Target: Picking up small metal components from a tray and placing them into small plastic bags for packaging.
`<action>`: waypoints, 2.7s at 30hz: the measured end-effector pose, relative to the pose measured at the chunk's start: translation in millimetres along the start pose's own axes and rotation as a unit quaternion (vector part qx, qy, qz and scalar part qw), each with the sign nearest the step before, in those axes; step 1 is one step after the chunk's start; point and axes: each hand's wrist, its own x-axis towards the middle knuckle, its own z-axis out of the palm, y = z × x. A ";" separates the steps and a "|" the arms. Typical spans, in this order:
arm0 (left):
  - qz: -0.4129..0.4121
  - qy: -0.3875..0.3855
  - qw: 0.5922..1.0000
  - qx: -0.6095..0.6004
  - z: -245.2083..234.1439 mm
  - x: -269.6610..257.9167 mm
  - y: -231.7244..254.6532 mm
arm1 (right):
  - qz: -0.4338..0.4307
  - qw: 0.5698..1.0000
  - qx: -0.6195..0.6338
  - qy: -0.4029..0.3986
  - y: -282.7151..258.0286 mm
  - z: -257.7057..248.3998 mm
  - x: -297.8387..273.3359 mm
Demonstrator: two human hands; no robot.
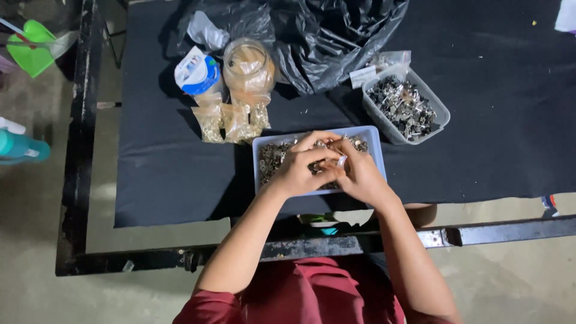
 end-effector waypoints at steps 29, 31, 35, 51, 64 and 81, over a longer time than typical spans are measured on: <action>-0.095 0.098 0.990 -0.026 1.0 -1.0 -10.1 | -0.054 0.981 0.157 0.104 -16.7 -15.9 1.1; -0.095 0.113 0.989 -0.009 -3.8 0.1 -6.8 | -0.054 0.980 0.148 0.117 -15.0 -15.2 0.3; -0.128 0.119 0.984 -0.028 -4.9 -3.5 -10.6 | -0.028 0.989 0.085 0.116 -11.3 -11.4 2.2; -0.154 0.069 0.986 0.006 -6.1 2.0 -0.2 | -0.012 0.991 -0.114 -0.064 2.9 -0.5 12.1; -0.153 0.046 0.987 0.019 -10.9 8.2 14.4 | -0.015 0.996 -0.083 0.014 15.3 0.5 5.4; -0.136 0.073 0.986 0.067 -0.7 0.7 10.2 | 0.003 0.995 -0.083 -0.055 -1.3 3.4 10.0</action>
